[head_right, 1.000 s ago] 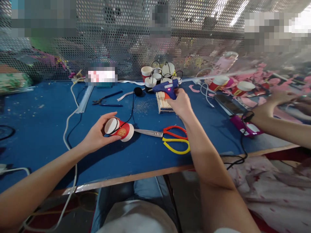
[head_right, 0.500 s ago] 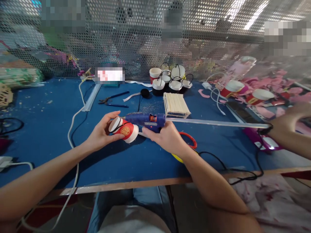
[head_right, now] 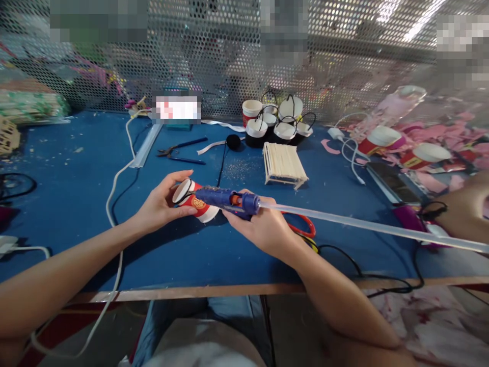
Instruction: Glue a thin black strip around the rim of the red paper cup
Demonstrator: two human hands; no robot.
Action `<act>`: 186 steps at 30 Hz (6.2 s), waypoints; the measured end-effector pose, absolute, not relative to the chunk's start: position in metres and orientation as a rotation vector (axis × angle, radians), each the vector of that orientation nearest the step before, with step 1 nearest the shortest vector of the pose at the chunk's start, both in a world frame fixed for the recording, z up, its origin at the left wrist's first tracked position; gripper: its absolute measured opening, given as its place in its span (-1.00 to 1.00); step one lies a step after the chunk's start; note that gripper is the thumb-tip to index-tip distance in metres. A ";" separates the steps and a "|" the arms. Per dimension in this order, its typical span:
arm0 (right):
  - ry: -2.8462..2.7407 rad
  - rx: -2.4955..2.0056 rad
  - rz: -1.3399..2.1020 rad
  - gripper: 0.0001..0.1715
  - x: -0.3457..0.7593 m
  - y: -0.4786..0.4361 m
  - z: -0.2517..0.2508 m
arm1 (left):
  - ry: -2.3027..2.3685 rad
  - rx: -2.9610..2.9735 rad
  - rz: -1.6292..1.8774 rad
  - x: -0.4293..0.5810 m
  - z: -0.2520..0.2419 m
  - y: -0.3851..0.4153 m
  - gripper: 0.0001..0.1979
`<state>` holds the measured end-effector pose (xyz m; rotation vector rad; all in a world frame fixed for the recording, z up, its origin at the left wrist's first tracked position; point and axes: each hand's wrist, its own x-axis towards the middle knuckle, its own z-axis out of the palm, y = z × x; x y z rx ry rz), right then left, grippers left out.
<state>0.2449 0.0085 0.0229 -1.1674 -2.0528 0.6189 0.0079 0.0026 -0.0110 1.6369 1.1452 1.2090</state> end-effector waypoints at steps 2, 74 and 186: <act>-2.058 -1.159 0.615 -0.85 0.246 0.008 0.019 | 1.168 1.647 1.207 0.007 -0.011 0.003 -0.24; -2.183 -1.113 0.613 -0.84 0.251 0.000 0.035 | 0.873 1.536 1.106 0.003 -0.007 0.001 -0.21; -1.826 -2.130 0.007 -0.55 0.315 0.134 0.038 | 1.034 1.556 1.148 0.001 -0.009 0.001 -0.20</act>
